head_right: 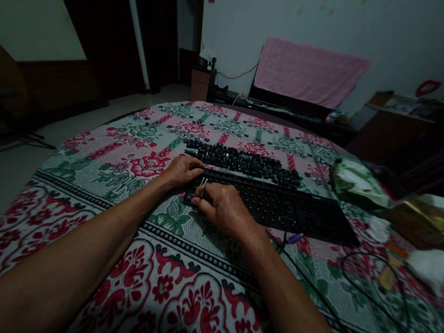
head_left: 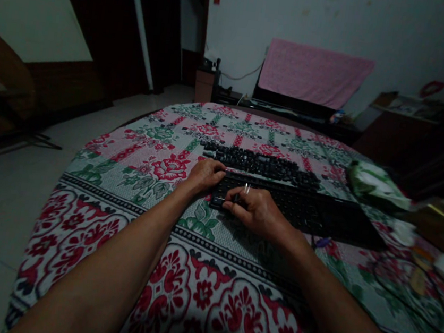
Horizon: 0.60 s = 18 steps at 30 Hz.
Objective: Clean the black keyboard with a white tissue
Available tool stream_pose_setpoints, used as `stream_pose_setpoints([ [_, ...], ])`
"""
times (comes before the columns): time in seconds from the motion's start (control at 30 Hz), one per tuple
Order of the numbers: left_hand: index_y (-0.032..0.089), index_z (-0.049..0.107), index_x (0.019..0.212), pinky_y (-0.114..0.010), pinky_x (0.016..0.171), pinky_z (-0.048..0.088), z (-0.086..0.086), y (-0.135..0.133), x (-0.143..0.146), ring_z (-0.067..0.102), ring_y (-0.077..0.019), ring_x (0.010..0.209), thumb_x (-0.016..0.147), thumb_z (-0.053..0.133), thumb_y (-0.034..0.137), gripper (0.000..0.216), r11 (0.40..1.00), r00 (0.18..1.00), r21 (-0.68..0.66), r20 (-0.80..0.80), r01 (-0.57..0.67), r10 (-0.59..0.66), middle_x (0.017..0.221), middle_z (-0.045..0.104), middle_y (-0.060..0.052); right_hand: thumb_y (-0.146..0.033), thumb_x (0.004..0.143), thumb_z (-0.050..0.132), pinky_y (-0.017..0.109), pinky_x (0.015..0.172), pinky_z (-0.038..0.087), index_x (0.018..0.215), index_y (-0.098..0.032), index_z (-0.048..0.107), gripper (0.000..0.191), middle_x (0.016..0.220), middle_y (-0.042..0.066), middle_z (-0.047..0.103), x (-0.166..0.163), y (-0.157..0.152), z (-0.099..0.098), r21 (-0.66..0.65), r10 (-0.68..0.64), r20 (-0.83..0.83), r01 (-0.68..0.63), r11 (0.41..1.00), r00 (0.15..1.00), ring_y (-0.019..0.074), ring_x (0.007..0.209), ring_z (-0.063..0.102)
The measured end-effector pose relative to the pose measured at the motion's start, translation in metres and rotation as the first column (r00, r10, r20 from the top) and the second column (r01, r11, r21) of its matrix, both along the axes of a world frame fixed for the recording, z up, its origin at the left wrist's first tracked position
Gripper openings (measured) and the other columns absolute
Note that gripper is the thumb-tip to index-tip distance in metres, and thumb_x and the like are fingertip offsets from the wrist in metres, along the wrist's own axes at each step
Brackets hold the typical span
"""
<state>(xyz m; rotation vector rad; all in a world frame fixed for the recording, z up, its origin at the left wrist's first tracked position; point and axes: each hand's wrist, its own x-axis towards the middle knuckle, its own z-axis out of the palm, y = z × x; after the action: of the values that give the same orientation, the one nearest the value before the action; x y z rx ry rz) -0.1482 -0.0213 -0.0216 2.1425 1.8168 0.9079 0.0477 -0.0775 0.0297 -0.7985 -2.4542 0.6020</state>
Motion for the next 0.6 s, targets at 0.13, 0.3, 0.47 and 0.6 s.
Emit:
stream_pose_setpoints([
  [0.13, 0.02, 0.068, 0.103, -0.028, 0.081, 0.046, 0.002, -0.003, 0.001, 0.06, -0.018, 0.086, 0.079, 0.051, 0.032, 0.032, 1.0, 0.999, -0.004, -0.045, 0.012, -0.012, 0.094, 0.068, -0.005, -0.033, 0.082, 0.055, 0.022, 0.055, 0.033, 0.08, -0.018, 0.064, 0.018, 0.066, -0.001, 0.059, 0.002, 0.004, -0.006, -0.016, -0.023, -0.041, 0.023, 1.0, 0.999, 0.0094, 0.053, 0.047],
  [0.3, 0.022, 0.066, 0.108, -0.03, 0.082, 0.045, 0.007, -0.008, 0.004, 0.058, -0.0199, 0.09, 0.083, 0.046, 0.036, 0.035, 1.0, 0.987, -0.012, -0.157, -0.029, 0.026, 0.094, 0.064, -0.007, -0.039, 0.081, 0.054, 0.023, 0.056, 0.039, 0.081, -0.018, 0.06, 0.022, 0.067, 0.0, 0.06, 0.003, 0.016, -0.02, -0.211, -0.153, -0.201, 0.109, 0.971, 0.968, 0.0123, 0.058, 0.053],
  [0.47, 0.024, 0.065, 0.109, -0.029, 0.081, 0.044, 0.007, -0.008, 0.005, 0.057, -0.0193, 0.09, 0.084, 0.045, 0.037, 0.035, 0.999, 0.985, -0.04, -0.174, -0.032, 0.024, 0.096, 0.062, -0.006, -0.041, 0.079, 0.057, 0.023, 0.056, 0.042, 0.079, -0.018, 0.06, 0.023, 0.068, 0.0, 0.061, 0.001, 0.019, -0.023, -0.272, -0.196, -0.234, 0.129, 0.954, 0.952, 0.0127, 0.06, 0.055],
  [0.6, 0.024, 0.064, 0.109, -0.028, 0.083, 0.043, 0.005, -0.007, 0.005, 0.056, -0.0183, 0.092, 0.085, 0.044, 0.038, 0.035, 0.998, 0.984, -0.047, -0.175, -0.029, 0.02, 0.097, 0.062, -0.005, -0.044, 0.076, 0.059, 0.025, 0.059, 0.047, 0.08, -0.018, 0.059, 0.026, 0.072, 0.002, 0.064, 0.001, 0.017, -0.016, -0.378, -0.243, -0.301, 0.119, 0.918, 0.922, 0.0137, 0.063, 0.058],
])
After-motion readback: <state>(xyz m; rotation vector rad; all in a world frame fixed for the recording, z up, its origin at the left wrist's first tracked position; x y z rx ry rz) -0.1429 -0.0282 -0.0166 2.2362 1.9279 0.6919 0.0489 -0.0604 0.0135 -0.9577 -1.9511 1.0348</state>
